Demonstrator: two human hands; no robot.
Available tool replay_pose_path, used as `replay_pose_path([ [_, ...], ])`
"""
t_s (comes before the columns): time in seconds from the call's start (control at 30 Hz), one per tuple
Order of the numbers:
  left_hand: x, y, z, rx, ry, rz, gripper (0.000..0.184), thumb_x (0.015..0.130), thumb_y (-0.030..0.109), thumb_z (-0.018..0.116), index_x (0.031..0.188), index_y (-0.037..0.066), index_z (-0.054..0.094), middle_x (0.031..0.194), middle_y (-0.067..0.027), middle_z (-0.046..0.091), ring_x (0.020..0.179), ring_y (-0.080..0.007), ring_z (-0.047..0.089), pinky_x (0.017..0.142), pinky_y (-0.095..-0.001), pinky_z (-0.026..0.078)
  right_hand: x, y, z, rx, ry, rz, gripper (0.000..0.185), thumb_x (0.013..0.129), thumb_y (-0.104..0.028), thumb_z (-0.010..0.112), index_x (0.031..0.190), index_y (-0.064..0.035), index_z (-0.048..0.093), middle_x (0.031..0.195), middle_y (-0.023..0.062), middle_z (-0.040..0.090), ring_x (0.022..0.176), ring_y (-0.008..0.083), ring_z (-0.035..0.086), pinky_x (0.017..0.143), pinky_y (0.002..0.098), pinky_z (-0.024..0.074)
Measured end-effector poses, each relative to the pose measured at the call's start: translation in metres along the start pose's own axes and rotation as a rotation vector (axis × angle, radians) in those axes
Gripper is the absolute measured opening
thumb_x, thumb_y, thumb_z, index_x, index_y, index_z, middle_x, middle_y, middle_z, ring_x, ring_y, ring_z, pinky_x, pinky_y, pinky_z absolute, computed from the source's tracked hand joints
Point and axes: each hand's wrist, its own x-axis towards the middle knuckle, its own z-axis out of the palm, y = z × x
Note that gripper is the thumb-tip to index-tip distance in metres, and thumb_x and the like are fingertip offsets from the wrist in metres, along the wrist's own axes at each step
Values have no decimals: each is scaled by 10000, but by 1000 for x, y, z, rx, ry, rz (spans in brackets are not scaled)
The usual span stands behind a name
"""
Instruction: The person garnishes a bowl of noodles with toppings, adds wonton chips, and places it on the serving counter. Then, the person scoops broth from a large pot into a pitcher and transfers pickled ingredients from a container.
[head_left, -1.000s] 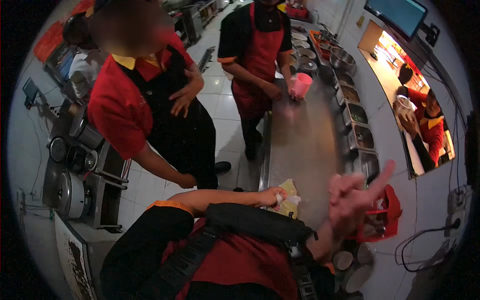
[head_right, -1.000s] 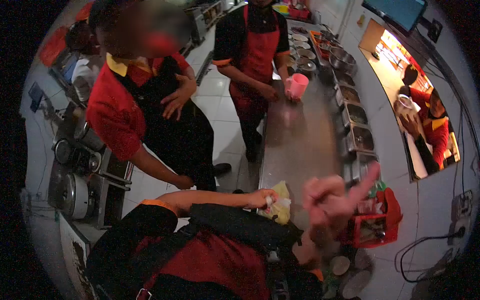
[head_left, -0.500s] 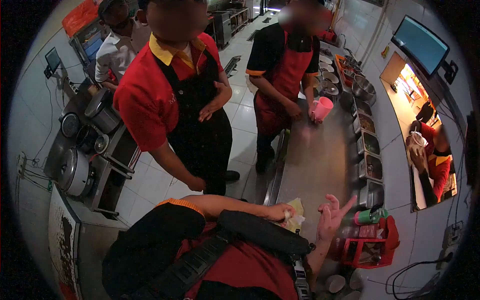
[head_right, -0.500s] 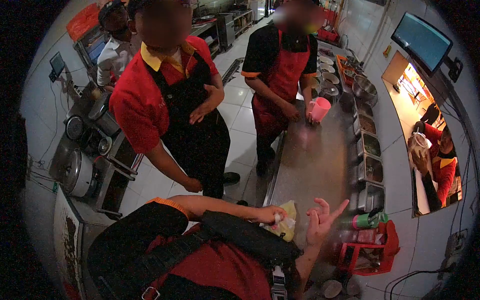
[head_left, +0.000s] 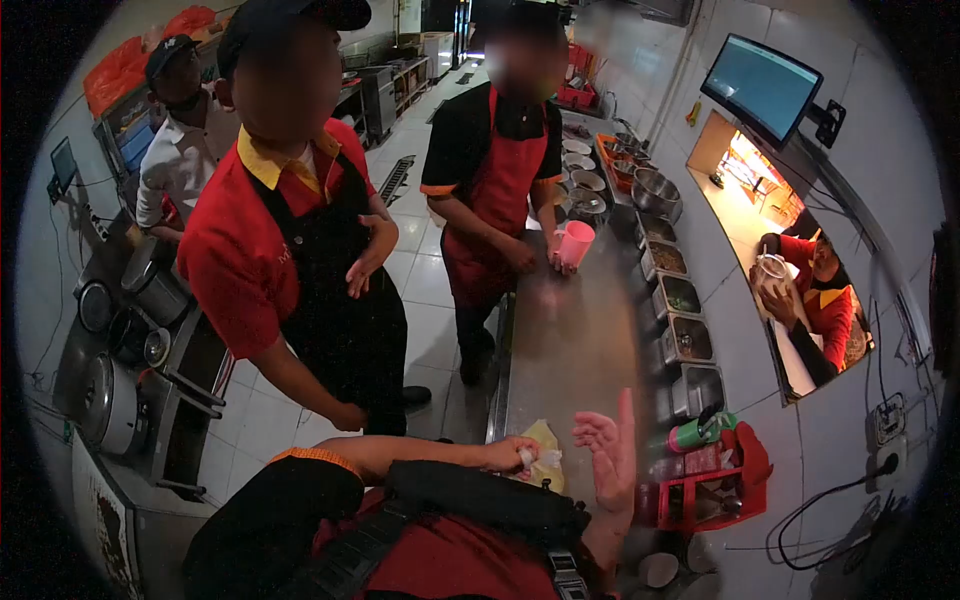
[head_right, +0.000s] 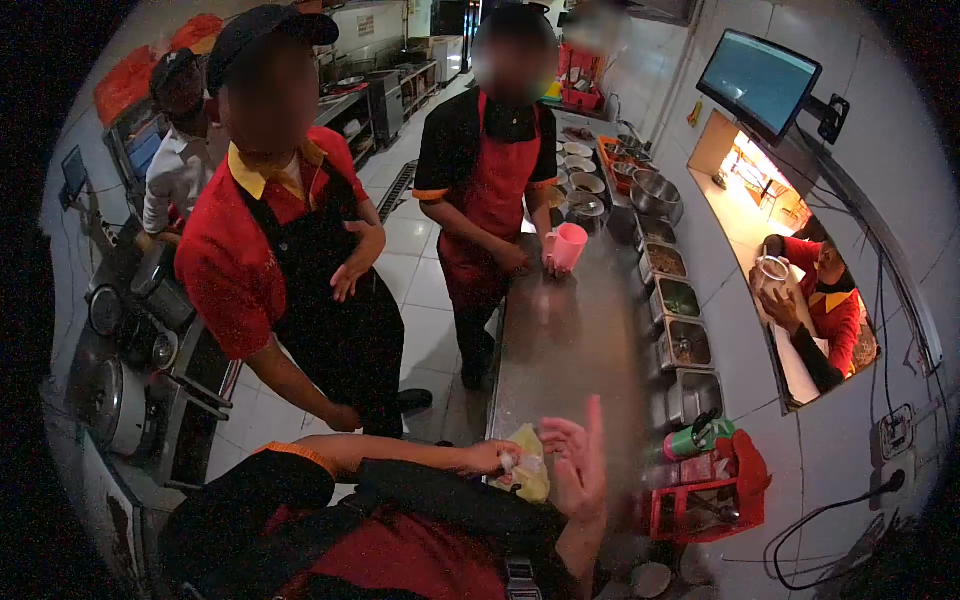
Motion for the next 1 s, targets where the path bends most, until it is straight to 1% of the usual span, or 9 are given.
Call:
replay_pose_path([
  [0.07, 6, -16, -8, 344, -68, 337, 56, 905, 122, 571, 957, 103, 566, 791, -9, 539, 682, -105, 587, 610, -263, 541, 13, -34, -1, -443, -1009, -75, 1006, 833, -510, 581, 1465, -29, -36, 1319, 217, 447, 1166, 288, 477, 998, 395, 352],
  [0.13, 3, -16, -5, 205, -54, 177, 58, 902, 125, 578, 956, 107, 569, 796, -3, 541, 684, -105, 585, 611, -260, 539, 40, -97, 11, -780, -1285, -366, 1078, 772, -590, 625, 1480, -115, -36, 1467, 204, 251, 1337, 331, 293, 1061, 472, 265],
  [0.2, -13, 8, 4, 49, -29, 25, 50, 895, 87, 566, 941, 107, 571, 810, 3, 544, 684, -107, 579, 610, -253, 528, 32, -80, 7, 96, -365, -645, 1212, 653, -705, 657, 1480, -191, -65, 1525, 190, 71, 1381, 357, 178, 1058, 564, 215],
  [0.3, -9, -2, -4, -37, -5, -15, 115, 885, 22, 557, 983, 81, 547, 872, -15, 568, 740, -116, 593, 670, -247, 527, 34, -87, 9, 106, 32, -672, 1301, 564, -770, 663, 1468, -250, -115, 1533, 185, -15, 1389, 386, 131, 1041, 631, 176],
  [0.67, -6, -12, -1, -43, 1, 32, 23, 919, 72, 518, 928, 83, 536, 799, -32, 548, 685, -123, 583, 640, -268, 531, 11, -40, 67, -63, -321, -496, 1302, 617, -763, 635, 1428, -233, -236, 1506, 249, 90, 1387, 390, 139, 1045, 608, 193],
  [0.77, 0, -13, -5, -26, -10, 18, 24, 909, 73, 532, 928, 80, 547, 810, -29, 546, 700, -124, 587, 648, -266, 533, 5, -47, 78, -49, -281, -634, 1319, 639, -726, 654, 1411, -194, -274, 1446, 273, 263, 1361, 389, 235, 1052, 592, 201],
  [0.83, 3, -10, -8, 160, -153, 39, 130, 889, 46, 559, 1016, 67, 575, 957, -24, 601, 834, -117, 583, 713, -268, 523, 11, -49, 79, -194, -709, -595, 1301, 671, -706, 640, 1406, -149, -278, 1316, 269, 458, 1308, 384, 346, 1065, 551, 218],
  [0.87, 2, -7, -7, 198, -184, 71, 128, 889, 46, 559, 1014, 67, 575, 954, -24, 601, 832, -118, 583, 712, -268, 524, 16, -45, 82, -188, -705, -590, 1301, 671, -706, 640, 1406, -149, -278, 1316, 269, 458, 1308, 384, 346, 1065, 551, 218],
  [1.0, -3, 4, -1, 158, -182, 60, 120, 886, 44, 561, 1003, 67, 575, 946, -24, 599, 822, -120, 587, 708, -269, 527, 28, -3, 75, -397, -934, -161, 1260, 721, -671, 614, 1397, -82, -271, 1222, 224, 555, 1263, 349, 422, 1067, 466, 263],
])
